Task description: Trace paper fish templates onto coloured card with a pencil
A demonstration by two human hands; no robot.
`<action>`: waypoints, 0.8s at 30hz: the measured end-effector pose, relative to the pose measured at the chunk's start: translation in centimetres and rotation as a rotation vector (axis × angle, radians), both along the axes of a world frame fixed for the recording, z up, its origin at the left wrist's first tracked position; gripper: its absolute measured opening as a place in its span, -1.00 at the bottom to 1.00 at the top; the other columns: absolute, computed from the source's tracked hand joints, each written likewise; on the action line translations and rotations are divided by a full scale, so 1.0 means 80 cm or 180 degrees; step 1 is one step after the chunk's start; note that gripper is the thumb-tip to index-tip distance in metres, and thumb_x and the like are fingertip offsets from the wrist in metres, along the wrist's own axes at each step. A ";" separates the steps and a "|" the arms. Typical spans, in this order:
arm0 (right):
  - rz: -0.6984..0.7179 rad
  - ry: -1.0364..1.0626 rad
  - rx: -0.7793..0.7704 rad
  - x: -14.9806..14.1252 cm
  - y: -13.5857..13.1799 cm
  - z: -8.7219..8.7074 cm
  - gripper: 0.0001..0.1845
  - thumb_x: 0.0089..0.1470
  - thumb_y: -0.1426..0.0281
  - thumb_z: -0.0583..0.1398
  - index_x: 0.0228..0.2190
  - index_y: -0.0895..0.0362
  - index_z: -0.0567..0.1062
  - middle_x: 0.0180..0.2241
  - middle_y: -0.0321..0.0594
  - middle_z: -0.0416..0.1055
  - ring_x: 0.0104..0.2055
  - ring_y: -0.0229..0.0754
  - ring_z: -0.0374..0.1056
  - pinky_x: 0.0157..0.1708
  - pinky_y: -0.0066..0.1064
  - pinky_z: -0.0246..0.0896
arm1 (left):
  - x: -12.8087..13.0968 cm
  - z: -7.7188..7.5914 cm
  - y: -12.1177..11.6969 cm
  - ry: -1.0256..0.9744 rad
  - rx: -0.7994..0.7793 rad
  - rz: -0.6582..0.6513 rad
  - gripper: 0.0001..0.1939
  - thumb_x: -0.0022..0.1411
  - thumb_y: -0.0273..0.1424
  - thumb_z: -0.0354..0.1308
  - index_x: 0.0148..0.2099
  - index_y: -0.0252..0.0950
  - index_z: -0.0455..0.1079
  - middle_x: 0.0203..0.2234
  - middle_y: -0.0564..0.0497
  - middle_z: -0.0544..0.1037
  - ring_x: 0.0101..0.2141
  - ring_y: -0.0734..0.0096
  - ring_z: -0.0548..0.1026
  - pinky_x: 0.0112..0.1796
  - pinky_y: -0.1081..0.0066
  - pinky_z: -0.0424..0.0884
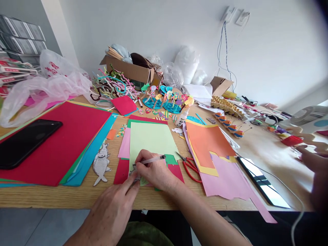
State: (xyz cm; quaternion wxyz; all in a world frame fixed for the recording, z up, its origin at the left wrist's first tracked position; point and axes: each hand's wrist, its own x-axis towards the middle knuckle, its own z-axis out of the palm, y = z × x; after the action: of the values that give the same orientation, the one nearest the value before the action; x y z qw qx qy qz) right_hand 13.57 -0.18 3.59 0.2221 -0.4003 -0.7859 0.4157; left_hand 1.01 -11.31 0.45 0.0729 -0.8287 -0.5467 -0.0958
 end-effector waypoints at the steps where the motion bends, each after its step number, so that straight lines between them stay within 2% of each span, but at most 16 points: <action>1: -0.0018 0.0004 0.0008 0.000 0.000 -0.001 -0.82 -0.13 0.63 0.09 -0.56 0.10 0.31 -0.60 -0.42 0.30 -0.56 -0.34 0.22 -0.59 -0.58 0.04 | 0.000 0.000 0.000 0.0003 -0.0046 0.0002 -0.41 0.07 -0.71 -0.19 0.05 -0.39 0.47 -0.03 -0.21 0.55 -0.21 0.13 0.61 -0.23 0.21 0.59; 5: -0.0089 0.0014 0.0055 -0.001 -0.001 -0.003 -0.83 -0.13 0.61 0.09 -0.55 0.10 0.32 -0.61 -0.42 0.31 -0.57 -0.33 0.22 -0.60 -0.58 0.03 | 0.002 0.000 0.000 0.0005 -0.0400 0.0156 -0.41 0.11 -0.70 -0.19 0.09 -0.35 0.44 0.02 -0.20 0.51 -0.16 0.10 0.59 -0.18 0.15 0.57; 8: -0.0115 0.0020 0.0096 -0.001 -0.002 -0.004 -0.83 -0.13 0.61 0.09 -0.55 0.10 0.33 -0.61 -0.41 0.32 -0.57 -0.32 0.23 -0.59 -0.57 0.04 | 0.004 0.005 0.001 0.0030 -0.0780 0.0299 -0.38 0.14 -0.70 -0.18 0.19 -0.34 0.35 0.10 -0.18 0.44 -0.09 0.09 0.55 -0.11 0.13 0.53; 12: -0.0120 0.0044 0.0116 -0.002 -0.003 -0.004 -0.83 -0.13 0.61 0.09 -0.56 0.09 0.31 -0.61 -0.41 0.32 -0.57 -0.33 0.23 -0.59 -0.57 0.03 | 0.009 0.018 0.008 0.0035 -0.1307 0.0517 -0.31 0.17 -0.73 -0.19 0.33 -0.30 0.13 0.19 -0.11 0.33 -0.09 0.15 0.55 -0.09 0.17 0.52; 15: -0.0139 0.0062 0.0110 -0.002 -0.003 -0.004 -0.83 -0.14 0.61 0.09 -0.56 0.10 0.31 -0.62 -0.43 0.30 -0.58 -0.34 0.21 -0.60 -0.59 0.02 | 0.013 0.029 0.014 0.0025 -0.1592 0.0608 -0.30 0.18 -0.75 -0.20 0.33 -0.28 0.11 0.22 -0.07 0.29 -0.12 0.16 0.56 -0.12 0.17 0.53; 19: -0.0160 0.0065 0.0108 -0.002 -0.002 -0.005 -0.83 -0.13 0.62 0.10 -0.56 0.10 0.31 -0.63 -0.43 0.30 -0.60 -0.35 0.20 -0.62 -0.59 0.00 | 0.015 0.036 0.017 0.0013 -0.1722 0.0647 -0.33 0.21 -0.74 -0.19 0.33 -0.28 0.12 0.24 -0.08 0.26 -0.16 0.15 0.57 -0.14 0.15 0.53; 24: -0.0187 0.0049 0.0132 -0.003 -0.002 -0.007 -0.83 -0.14 0.62 0.10 -0.56 0.10 0.32 -0.63 -0.43 0.30 -0.59 -0.35 0.20 -0.61 -0.59 0.01 | 0.014 0.037 0.018 -0.0011 -0.1756 0.0649 -0.31 0.22 -0.74 -0.17 0.34 -0.19 0.10 0.25 -0.06 0.24 -0.09 0.15 0.54 -0.09 0.18 0.50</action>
State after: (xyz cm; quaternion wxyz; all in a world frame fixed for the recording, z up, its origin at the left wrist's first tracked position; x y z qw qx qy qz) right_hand 13.36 -0.35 3.05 0.2485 -0.4152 -0.7806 0.3956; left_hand 2.13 -9.88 3.41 -0.1467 -0.7579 -0.6326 0.0628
